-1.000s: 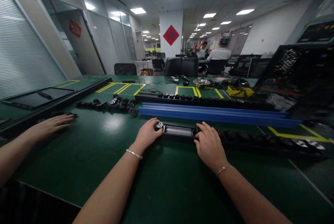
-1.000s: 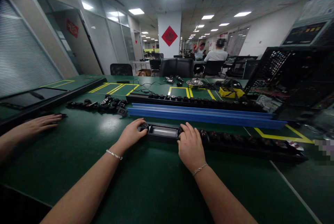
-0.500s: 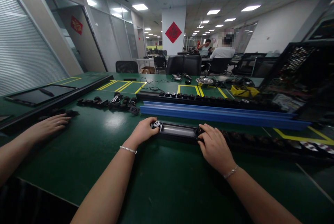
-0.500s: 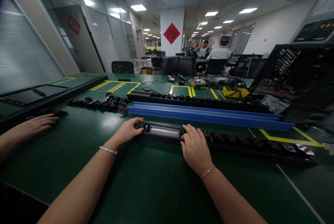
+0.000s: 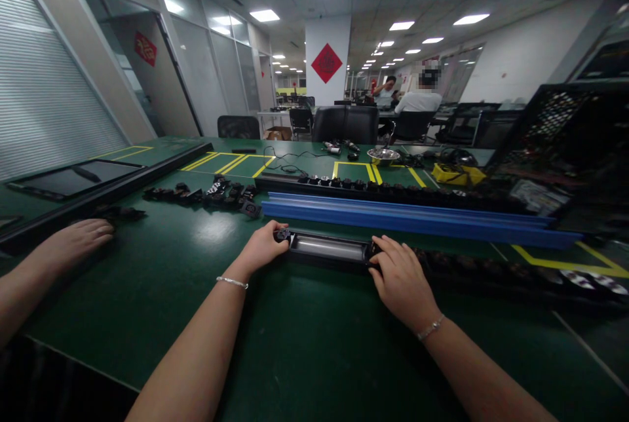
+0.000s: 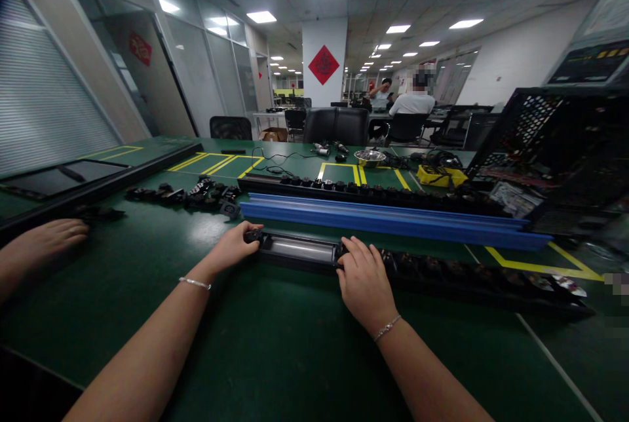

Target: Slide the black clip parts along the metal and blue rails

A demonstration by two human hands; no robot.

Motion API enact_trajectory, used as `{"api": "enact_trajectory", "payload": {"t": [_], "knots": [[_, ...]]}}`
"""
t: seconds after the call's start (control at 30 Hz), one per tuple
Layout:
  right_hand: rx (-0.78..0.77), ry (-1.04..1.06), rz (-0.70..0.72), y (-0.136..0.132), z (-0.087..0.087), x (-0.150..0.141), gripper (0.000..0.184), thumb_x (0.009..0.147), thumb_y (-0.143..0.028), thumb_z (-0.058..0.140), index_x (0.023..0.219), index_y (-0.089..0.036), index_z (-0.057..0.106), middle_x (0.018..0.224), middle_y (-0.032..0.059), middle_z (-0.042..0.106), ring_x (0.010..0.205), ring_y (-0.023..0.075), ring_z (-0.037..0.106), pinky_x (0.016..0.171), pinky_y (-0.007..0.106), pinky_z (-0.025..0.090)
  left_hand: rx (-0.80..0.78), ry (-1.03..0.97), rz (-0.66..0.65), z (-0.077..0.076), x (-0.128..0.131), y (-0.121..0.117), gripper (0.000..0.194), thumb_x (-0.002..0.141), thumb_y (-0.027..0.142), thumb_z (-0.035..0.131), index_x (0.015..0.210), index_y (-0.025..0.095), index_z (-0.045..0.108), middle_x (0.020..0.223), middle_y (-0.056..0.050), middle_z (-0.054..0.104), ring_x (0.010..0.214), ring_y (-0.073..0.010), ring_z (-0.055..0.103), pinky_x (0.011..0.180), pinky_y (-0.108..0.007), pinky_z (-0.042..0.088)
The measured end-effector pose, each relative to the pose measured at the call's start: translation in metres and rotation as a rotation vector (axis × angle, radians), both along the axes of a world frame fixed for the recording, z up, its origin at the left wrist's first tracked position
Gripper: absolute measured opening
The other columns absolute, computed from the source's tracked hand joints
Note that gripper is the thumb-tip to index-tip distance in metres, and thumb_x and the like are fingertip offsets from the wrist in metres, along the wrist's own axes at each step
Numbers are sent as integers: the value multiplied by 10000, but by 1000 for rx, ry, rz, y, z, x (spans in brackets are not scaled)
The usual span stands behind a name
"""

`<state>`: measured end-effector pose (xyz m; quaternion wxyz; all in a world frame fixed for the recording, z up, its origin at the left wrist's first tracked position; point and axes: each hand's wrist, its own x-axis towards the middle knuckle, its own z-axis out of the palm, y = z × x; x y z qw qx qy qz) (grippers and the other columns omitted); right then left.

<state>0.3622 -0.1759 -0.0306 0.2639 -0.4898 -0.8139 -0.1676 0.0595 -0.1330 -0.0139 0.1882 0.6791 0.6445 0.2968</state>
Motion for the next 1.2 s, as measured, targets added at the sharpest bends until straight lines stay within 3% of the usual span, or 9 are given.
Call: {"api": "enact_trajectory", "payload": {"t": [0.67,0.77,0.93,1.1,1.2], "knots": [[-8,9,-8,-2,1,-1,95,805,-166,498,839,-180,585,1225,113,586,1205,266,469,1005,487,360,-60,-15,0,4,-44,2,351,671,285,517,1001,198,601,1217,-36,621,1035,-182,604,905,-265,451],[4,19,-13,-2,1,-1,93,807,-170,492,833,-182,581,1220,115,589,1199,266,475,997,488,366,-34,38,155,3,-62,3,393,691,323,523,1052,186,598,1177,-58,639,1018,-198,607,897,-291,452],[0,13,-16,-2,-1,0,87,808,-176,503,847,-180,581,1221,115,586,1207,268,463,1000,482,361,-119,175,617,-6,-86,7,500,714,419,522,1144,166,564,1061,-130,671,974,-280,623,800,-365,485],[-8,-5,-29,-5,0,1,103,813,-176,505,867,-185,593,1239,103,568,1209,271,452,997,475,359,-150,211,730,-14,-93,8,506,721,435,496,1110,122,579,1098,-199,640,1057,-336,581,866,-435,461],[-7,8,-32,-6,1,2,120,816,-179,494,870,-199,600,1226,100,567,1211,276,447,994,479,355,-57,247,790,-15,-90,8,616,711,398,523,1229,67,489,1292,-240,505,1258,-389,393,991,-531,356]]}}
